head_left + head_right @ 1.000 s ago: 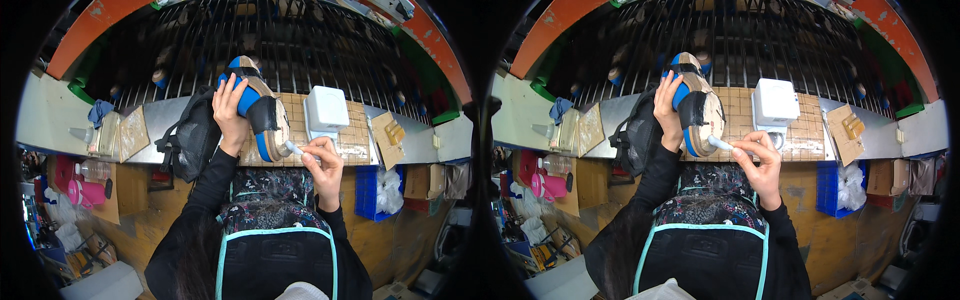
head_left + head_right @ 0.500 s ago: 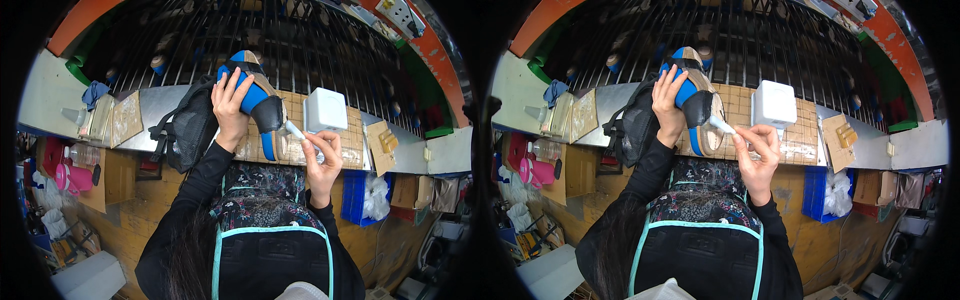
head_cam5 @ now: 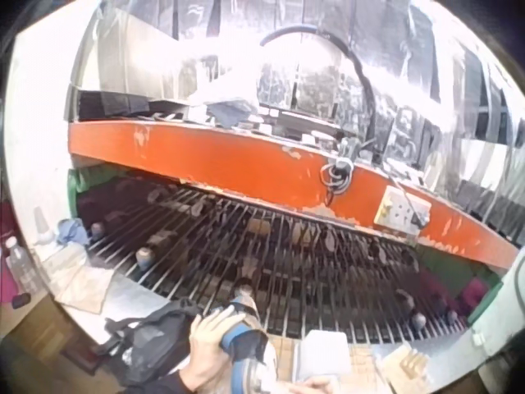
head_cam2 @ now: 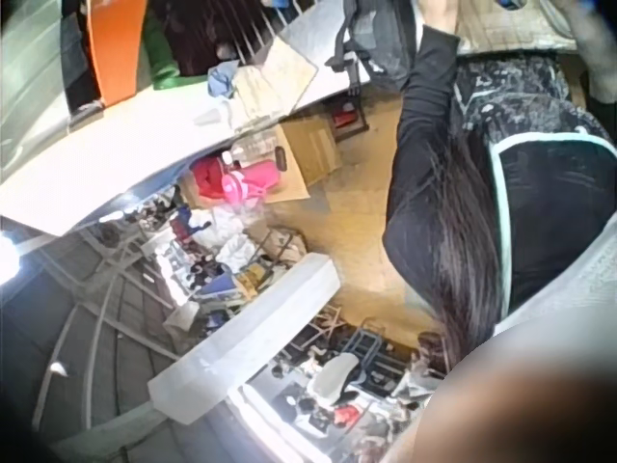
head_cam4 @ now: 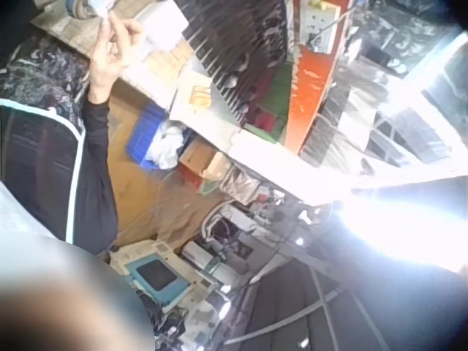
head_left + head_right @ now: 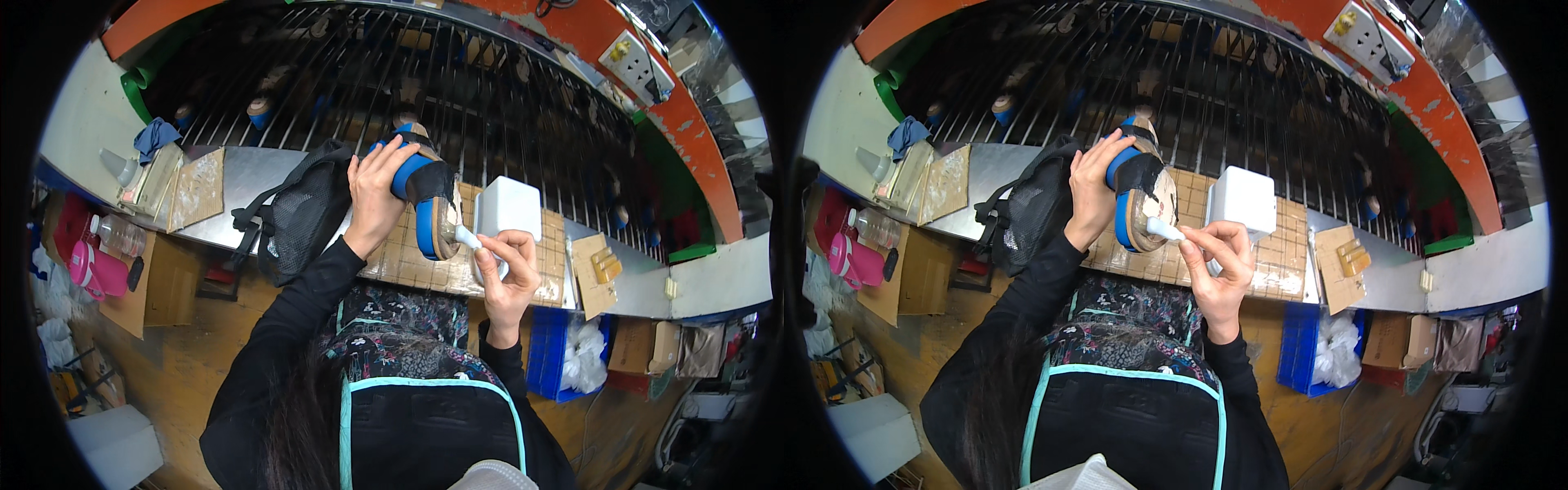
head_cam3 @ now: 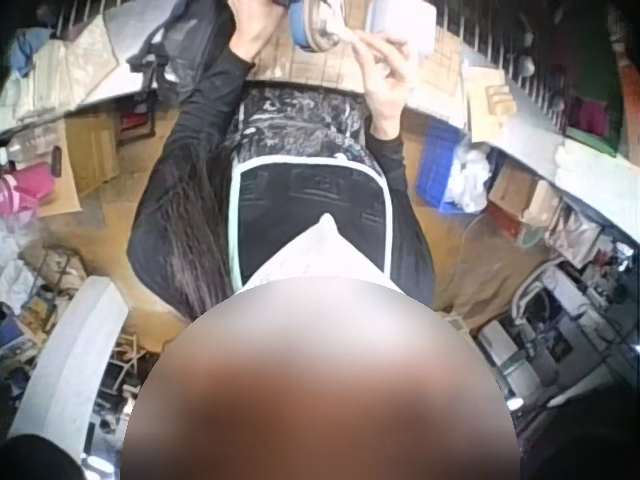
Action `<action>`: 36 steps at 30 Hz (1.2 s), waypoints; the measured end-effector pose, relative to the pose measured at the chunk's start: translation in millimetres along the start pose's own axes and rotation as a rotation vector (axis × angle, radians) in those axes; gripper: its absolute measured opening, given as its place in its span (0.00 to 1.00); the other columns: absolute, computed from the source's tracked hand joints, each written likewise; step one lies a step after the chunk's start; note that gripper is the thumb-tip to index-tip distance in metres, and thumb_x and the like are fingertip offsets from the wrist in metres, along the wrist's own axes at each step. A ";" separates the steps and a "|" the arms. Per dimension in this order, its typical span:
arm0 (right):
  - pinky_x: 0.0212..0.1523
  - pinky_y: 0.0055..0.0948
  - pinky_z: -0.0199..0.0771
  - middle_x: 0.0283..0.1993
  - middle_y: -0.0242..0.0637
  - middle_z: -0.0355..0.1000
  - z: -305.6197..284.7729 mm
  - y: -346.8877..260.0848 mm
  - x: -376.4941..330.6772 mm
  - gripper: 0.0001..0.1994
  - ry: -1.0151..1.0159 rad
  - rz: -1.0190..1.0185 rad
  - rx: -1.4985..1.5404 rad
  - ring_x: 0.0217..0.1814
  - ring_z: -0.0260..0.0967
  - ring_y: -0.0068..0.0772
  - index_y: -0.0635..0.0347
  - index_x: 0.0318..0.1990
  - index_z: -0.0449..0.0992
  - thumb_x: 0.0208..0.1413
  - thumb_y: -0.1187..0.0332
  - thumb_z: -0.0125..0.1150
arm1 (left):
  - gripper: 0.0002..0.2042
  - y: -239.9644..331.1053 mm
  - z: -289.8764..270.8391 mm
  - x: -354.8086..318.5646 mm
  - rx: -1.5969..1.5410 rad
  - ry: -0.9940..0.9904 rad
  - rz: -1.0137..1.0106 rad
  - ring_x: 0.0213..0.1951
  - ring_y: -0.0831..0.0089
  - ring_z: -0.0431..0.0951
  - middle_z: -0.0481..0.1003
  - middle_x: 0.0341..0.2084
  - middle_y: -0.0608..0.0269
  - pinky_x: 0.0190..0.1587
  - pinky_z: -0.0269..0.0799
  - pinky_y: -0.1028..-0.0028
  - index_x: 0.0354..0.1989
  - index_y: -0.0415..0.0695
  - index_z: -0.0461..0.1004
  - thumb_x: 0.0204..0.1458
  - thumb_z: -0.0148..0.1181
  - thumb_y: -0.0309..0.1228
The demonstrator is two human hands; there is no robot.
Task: The person repeatedly applies glue to the soles of blue sandals using a small brush. They dip the brush into a white container, apply the glue to the sole, and place the sandal on a drying rack. This cycle is repeated for multiple sandals throughout the clip.
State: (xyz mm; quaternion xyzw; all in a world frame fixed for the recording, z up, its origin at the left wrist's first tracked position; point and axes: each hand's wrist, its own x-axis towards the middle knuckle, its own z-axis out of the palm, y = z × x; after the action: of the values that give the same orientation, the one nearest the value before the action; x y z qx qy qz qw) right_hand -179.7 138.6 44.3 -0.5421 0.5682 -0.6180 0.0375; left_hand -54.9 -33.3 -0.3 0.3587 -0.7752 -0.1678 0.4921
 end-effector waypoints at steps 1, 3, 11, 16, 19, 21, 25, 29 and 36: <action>0.29 0.19 0.62 0.36 0.32 0.68 -0.4 -0.6 2.4 0.09 0.005 -0.006 0.002 0.31 0.62 0.20 0.61 0.39 0.83 0.48 0.77 0.68 | 0.30 1.9 -1.4 1.4 0.002 -0.015 0.007 0.59 0.51 0.68 0.71 0.57 0.58 0.62 0.50 0.43 0.53 0.58 0.74 0.37 0.67 0.21; 0.29 0.19 0.62 0.35 0.32 0.68 -1.7 -0.9 8.7 0.09 -0.005 -0.047 0.004 0.31 0.62 0.20 0.61 0.39 0.83 0.48 0.77 0.68 | 0.27 7.1 -3.7 4.4 -0.009 -0.047 -0.016 0.58 0.55 0.70 0.73 0.55 0.57 0.61 0.51 0.42 0.52 0.56 0.75 0.38 0.69 0.27; 0.28 0.19 0.63 0.35 0.31 0.68 -3.2 -3.6 35.1 0.09 -0.030 -0.164 0.015 0.31 0.63 0.20 0.60 0.38 0.83 0.47 0.76 0.69 | 0.26 23.3 -16.3 12.2 -0.322 -0.242 -0.074 0.44 0.56 0.79 0.79 0.39 0.55 0.49 0.68 0.59 0.47 0.49 0.73 0.34 0.68 0.19; 0.27 0.18 0.62 0.34 0.32 0.68 -3.9 -7.5 53.9 0.09 -0.088 -0.222 -0.006 0.30 0.63 0.20 0.60 0.38 0.83 0.46 0.76 0.69 | 0.33 19.4 -19.7 8.8 -0.257 -0.407 -0.114 0.43 0.53 0.79 0.79 0.36 0.51 0.46 0.74 0.65 0.49 0.45 0.72 0.25 0.72 0.18; 0.28 0.18 0.62 0.34 0.32 0.68 -2.8 -8.4 61.7 0.09 -0.124 -0.244 -0.003 0.30 0.62 0.20 0.60 0.37 0.83 0.46 0.76 0.69 | 0.36 13.7 -19.1 9.4 -0.273 -0.556 -0.166 0.45 0.54 0.79 0.79 0.40 0.50 0.49 0.74 0.66 0.50 0.42 0.72 0.23 0.76 0.21; 0.28 0.18 0.62 0.34 0.32 0.68 -1.5 -7.8 64.2 0.09 -0.143 -0.244 0.016 0.30 0.61 0.19 0.60 0.37 0.83 0.46 0.76 0.69 | 0.37 10.2 -19.9 9.0 -0.270 -0.702 -0.207 0.46 0.57 0.79 0.79 0.41 0.51 0.50 0.74 0.68 0.50 0.39 0.72 0.22 0.79 0.23; 0.28 0.18 0.61 0.34 0.31 0.68 0.1 -2.8 64.5 0.09 -0.174 -0.227 0.052 0.30 0.61 0.19 0.61 0.37 0.82 0.46 0.76 0.70 | 0.32 9.0 -23.4 0.6 -0.521 -0.861 -0.372 0.44 0.65 0.79 0.80 0.39 0.55 0.48 0.75 0.70 0.47 0.38 0.74 0.24 0.77 0.19; 0.28 0.18 0.61 0.34 0.31 0.68 -1.7 6.3 61.8 0.09 -0.205 -0.211 0.053 0.30 0.61 0.19 0.61 0.37 0.82 0.46 0.76 0.70 | 0.29 14.7 -27.1 -9.2 -0.748 -0.985 -0.476 0.41 0.71 0.79 0.80 0.36 0.59 0.44 0.77 0.70 0.45 0.38 0.76 0.27 0.73 0.12; 0.29 0.19 0.61 0.34 0.32 0.68 -0.6 22.2 45.9 0.08 -0.225 -0.135 0.105 0.30 0.61 0.19 0.62 0.37 0.82 0.47 0.76 0.69 | 0.36 19.8 -34.0 -22.5 -0.945 -1.175 -0.757 0.46 0.64 0.78 0.78 0.43 0.52 0.51 0.74 0.69 0.51 0.34 0.70 0.24 0.76 0.15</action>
State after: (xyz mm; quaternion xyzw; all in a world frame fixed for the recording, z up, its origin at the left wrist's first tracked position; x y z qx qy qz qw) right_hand -211.6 100.8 56.8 -0.6424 0.4895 -0.5832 0.0876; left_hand -26.8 -0.3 13.0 0.2050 -0.5811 -0.7874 0.0178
